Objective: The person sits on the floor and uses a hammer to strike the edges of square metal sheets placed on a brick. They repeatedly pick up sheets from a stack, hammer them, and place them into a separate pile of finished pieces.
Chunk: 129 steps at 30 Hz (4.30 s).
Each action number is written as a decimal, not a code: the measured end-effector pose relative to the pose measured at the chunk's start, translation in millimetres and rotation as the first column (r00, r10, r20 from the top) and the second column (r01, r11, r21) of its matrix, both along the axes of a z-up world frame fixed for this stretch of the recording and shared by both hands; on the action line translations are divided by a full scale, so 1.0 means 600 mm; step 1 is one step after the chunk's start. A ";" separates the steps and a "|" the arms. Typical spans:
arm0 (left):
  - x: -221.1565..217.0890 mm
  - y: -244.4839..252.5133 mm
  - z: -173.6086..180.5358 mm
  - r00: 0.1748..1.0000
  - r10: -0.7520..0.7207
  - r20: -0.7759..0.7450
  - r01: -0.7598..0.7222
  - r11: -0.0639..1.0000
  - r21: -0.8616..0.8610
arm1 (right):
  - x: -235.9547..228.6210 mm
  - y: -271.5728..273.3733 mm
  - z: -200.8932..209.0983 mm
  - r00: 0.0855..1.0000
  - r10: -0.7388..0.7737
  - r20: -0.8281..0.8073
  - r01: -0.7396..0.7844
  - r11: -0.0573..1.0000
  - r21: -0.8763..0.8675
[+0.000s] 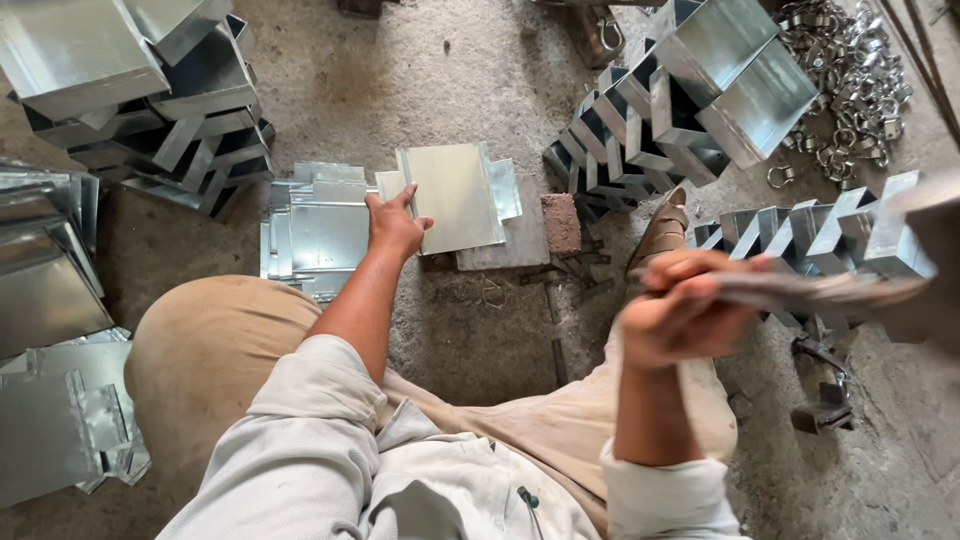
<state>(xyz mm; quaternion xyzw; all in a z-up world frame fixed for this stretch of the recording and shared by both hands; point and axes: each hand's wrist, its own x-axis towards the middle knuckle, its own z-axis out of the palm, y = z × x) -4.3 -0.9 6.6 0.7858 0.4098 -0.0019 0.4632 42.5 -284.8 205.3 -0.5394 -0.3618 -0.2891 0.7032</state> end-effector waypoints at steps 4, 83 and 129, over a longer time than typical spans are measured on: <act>0.001 0.002 -0.007 1.000 0.005 0.016 -0.005 1.000 0.008 | -0.062 -0.015 -0.201 0.929 -0.370 0.027 0.248 0.566 -0.787; 0.021 -0.034 0.092 0.986 0.007 0.165 0.003 0.998 -0.060 | -0.099 -0.140 -0.287 0.402 -0.631 -0.664 -0.461 0.487 -0.742; 0.102 -0.004 0.024 0.957 -0.224 0.185 0.161 0.938 0.307 | -0.024 -0.153 -0.074 0.232 -0.068 -0.970 -0.234 0.964 -0.123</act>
